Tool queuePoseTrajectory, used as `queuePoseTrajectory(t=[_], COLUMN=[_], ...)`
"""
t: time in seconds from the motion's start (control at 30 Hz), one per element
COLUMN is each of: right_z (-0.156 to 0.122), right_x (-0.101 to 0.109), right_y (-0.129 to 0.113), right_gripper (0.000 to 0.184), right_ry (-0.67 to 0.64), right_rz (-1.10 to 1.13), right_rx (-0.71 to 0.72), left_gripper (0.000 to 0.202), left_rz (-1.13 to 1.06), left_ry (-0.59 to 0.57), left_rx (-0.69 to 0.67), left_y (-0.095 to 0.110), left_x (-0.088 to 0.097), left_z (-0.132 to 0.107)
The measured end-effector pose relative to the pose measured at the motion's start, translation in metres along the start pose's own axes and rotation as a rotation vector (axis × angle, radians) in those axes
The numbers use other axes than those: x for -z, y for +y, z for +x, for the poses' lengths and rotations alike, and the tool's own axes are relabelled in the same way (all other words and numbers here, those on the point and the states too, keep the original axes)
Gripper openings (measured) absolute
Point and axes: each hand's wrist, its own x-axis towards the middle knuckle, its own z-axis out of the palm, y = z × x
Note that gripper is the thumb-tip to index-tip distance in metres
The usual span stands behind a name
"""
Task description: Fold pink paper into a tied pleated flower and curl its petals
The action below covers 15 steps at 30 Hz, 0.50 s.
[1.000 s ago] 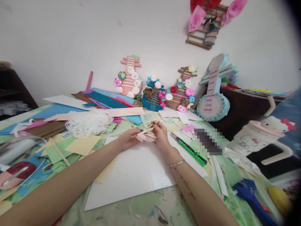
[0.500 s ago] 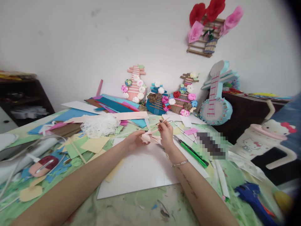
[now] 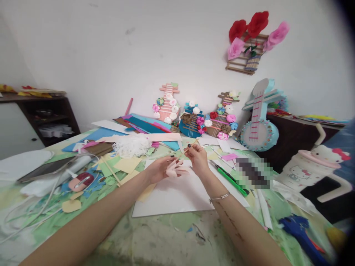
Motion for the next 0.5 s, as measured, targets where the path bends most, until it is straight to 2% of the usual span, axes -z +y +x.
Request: queuePoseTrajectory(t=[0.13,0.33,0.5], right_z=[-0.02,-0.038,-0.034], right_x=[0.004,0.015,0.036], right_y=[0.002,0.002,-0.007], right_gripper=[0.032,0.034,0.028], right_ry=[0.008,0.072,0.185], right_rz=[-0.097,-0.125,-0.071], right_rx=[-0.035,-0.033,0.096], left_gripper=[0.02,0.022,0.021], left_rz=[0.168,0.282,0.289], left_ry=[0.057,0.054,0.13], left_rx=[-0.045,-0.061,-0.015], left_y=[-0.008,-0.02,-0.024], left_x=[-0.001,0.004,0.007], left_z=[-0.008,-0.002,0.0])
